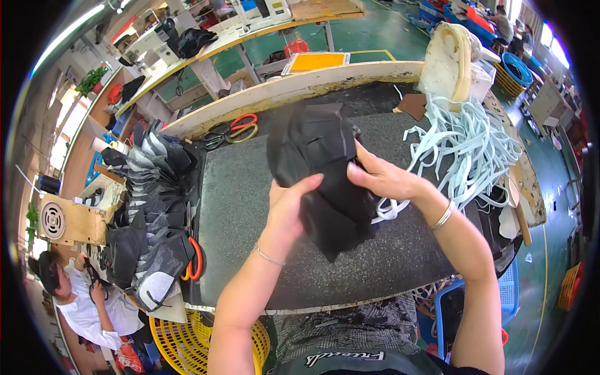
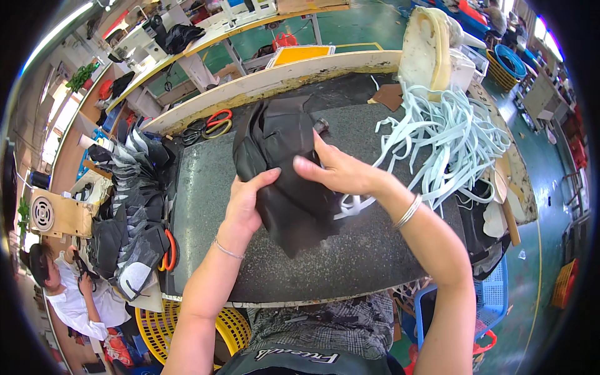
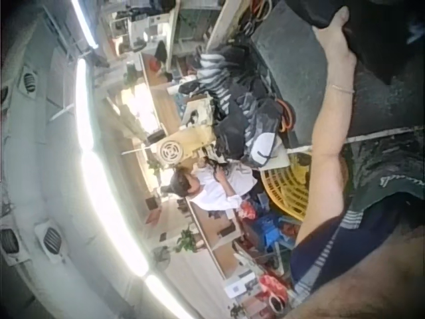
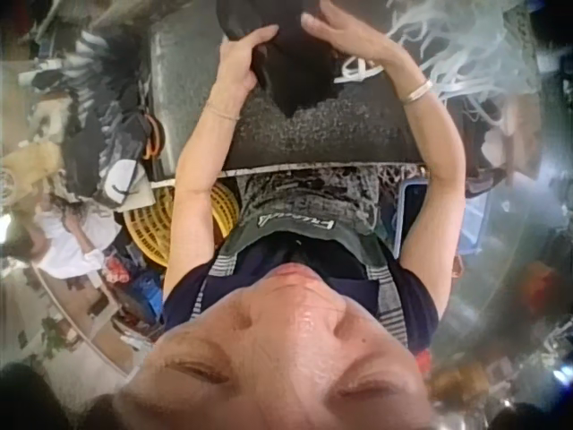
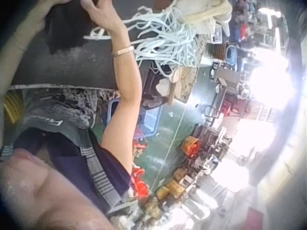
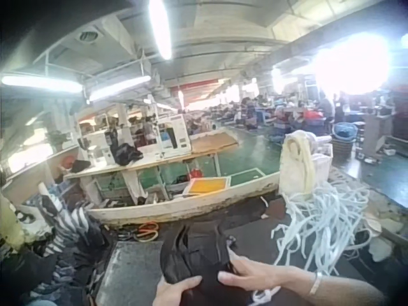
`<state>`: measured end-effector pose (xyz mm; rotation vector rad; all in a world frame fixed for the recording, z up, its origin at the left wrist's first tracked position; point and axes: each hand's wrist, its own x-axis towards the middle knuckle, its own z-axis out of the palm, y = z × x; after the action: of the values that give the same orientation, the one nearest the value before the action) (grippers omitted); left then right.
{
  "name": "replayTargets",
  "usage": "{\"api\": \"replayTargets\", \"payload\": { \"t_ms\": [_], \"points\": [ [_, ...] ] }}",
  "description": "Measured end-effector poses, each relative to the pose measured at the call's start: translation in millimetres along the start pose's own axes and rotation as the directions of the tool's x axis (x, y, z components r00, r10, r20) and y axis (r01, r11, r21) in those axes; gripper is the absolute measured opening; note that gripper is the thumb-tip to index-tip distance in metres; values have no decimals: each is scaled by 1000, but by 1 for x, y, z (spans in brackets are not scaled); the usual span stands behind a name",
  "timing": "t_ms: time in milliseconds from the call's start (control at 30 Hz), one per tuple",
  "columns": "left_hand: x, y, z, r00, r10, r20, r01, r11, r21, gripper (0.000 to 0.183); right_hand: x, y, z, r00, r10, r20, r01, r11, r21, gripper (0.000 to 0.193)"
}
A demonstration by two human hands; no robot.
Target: The person folds edges on leather shoe upper pieces, arranges them in a stack, fastens cord across each piece, and hammers the folded edges with a hammer.
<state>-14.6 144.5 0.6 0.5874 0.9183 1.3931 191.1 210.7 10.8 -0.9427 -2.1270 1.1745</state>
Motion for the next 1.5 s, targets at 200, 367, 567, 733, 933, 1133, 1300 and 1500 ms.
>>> {"api": "replayTargets", "payload": {
  "t_ms": [200, 367, 567, 733, 933, 1133, 1300, 1500],
  "points": [
    [4, 11, -45, 986, -168, -10, 166, 982, -88, 47, -61, 11, -31, 989, 64, 132, 38, 756, -653, 47],
    [-36, 39, -70, 992, -83, 91, 103, 962, -252, 46, -96, 15, -119, 921, 235, -312, -385, 409, -828, 30],
    [-94, 16, -90, 981, -180, -77, 152, 947, -283, 48, -68, -44, -36, 842, -271, -466, 15, 876, -482, 46],
    [-107, -8, -83, 994, 10, 110, 20, 964, -267, 55, -38, -55, 99, 995, -22, -97, 27, 998, 53, 77],
    [-157, 2, -96, 998, 65, 16, -59, 963, -263, 62, -58, -106, 160, 972, 226, 62, -228, 973, 29, 80],
    [-240, 67, -94, 889, 359, -285, -430, 868, -248, 73, -53, -165, 168, 911, -383, 154, 372, 923, 96, 68],
    [-292, 137, -149, 500, 603, -622, -777, 629, -15, 46, 1, -199, 195, 859, -358, 366, 240, 913, 329, 69],
    [-272, 247, -285, 383, 707, -595, -880, 475, -3, 35, 86, -153, 251, 905, -73, 418, -80, 938, 337, 74]
  ]
}}
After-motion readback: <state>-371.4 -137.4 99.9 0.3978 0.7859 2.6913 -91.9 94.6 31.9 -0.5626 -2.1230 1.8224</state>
